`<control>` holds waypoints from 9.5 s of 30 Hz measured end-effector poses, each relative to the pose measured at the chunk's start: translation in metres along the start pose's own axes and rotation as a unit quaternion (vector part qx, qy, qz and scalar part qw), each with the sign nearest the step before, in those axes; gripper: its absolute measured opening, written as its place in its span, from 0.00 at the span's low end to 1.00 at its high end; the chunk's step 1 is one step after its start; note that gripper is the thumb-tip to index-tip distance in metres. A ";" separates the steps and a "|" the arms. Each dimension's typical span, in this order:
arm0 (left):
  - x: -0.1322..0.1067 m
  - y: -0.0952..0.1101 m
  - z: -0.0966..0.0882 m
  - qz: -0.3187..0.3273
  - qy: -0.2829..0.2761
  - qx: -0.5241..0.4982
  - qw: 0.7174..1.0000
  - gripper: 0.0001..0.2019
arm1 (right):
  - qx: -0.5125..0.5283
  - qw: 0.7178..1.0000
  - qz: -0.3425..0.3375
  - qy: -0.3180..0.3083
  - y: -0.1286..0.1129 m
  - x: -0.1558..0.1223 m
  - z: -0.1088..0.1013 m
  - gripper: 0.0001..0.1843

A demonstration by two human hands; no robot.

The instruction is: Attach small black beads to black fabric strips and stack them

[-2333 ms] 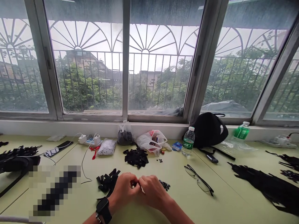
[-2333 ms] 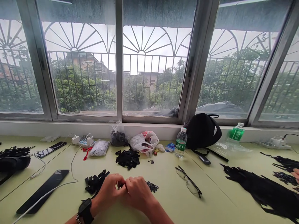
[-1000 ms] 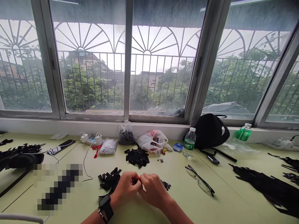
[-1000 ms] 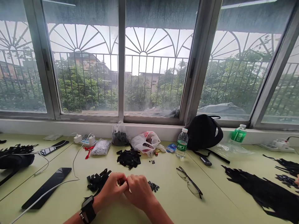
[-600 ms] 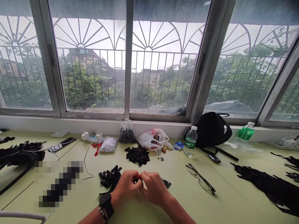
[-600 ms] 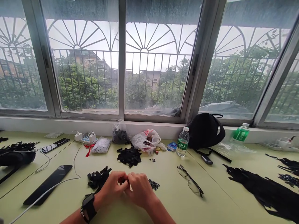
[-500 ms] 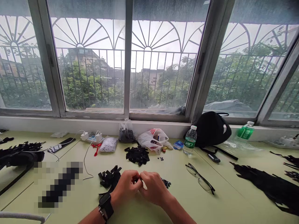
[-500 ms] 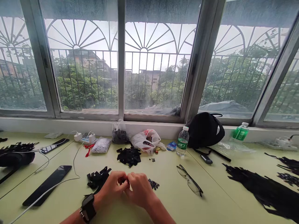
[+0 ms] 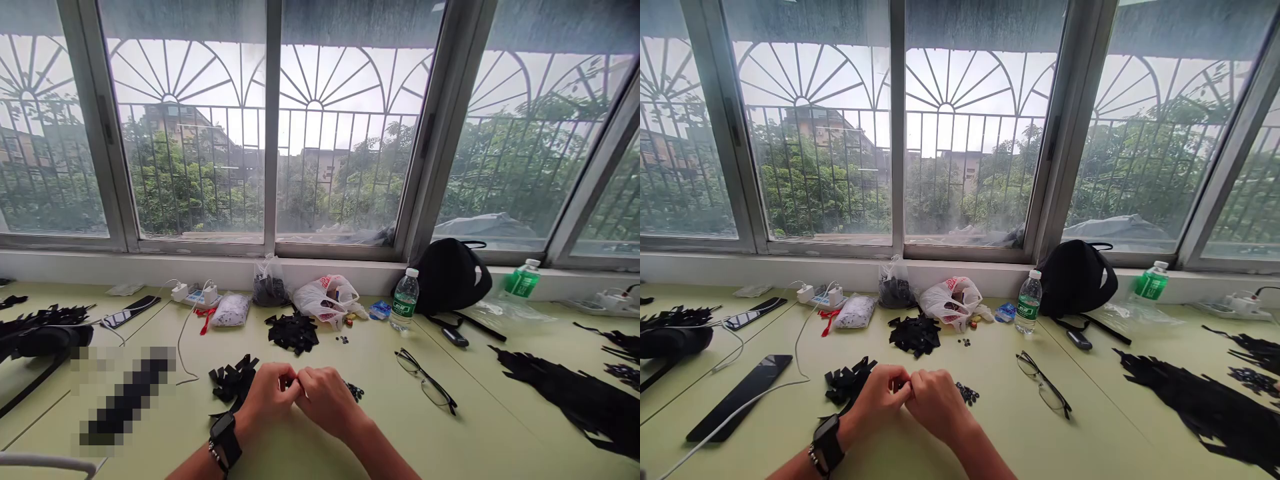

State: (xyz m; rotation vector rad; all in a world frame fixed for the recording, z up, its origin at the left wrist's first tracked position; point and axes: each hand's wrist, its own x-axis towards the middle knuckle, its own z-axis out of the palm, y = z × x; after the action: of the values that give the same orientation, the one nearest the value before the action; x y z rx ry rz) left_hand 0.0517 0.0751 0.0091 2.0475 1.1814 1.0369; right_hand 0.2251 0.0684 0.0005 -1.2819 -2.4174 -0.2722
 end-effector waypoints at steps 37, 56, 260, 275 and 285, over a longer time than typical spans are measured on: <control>0.003 -0.008 0.002 -0.008 0.002 -0.072 0.997 0.09 | 0.029 0.999 0.019 -0.032 -0.004 0.000 -0.005 0.05; 0.005 -0.009 0.003 -0.033 -0.010 -0.125 0.992 0.09 | -0.008 1.000 -0.005 -0.006 -0.007 0.001 -0.003 0.06; 0.004 -0.003 -0.002 0.072 0.058 -0.048 0.995 0.09 | 0.686 0.669 0.256 0.125 0.029 0.016 -0.023 0.11; 0.002 0.007 -0.008 0.097 0.047 -0.049 0.993 0.15 | 0.635 0.750 0.176 -0.052 0.010 0.016 -0.023 0.26; 0.001 0.006 -0.007 0.044 0.037 -0.089 0.994 0.17 | 0.615 0.770 0.168 0.020 0.017 0.015 -0.015 0.22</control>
State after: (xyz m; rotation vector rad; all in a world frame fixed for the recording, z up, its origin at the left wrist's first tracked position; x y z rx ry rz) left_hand 0.0492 0.0739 0.0176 1.9511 1.0021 1.2240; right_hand 0.2350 0.0841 0.0202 -0.9217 -1.5808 1.1775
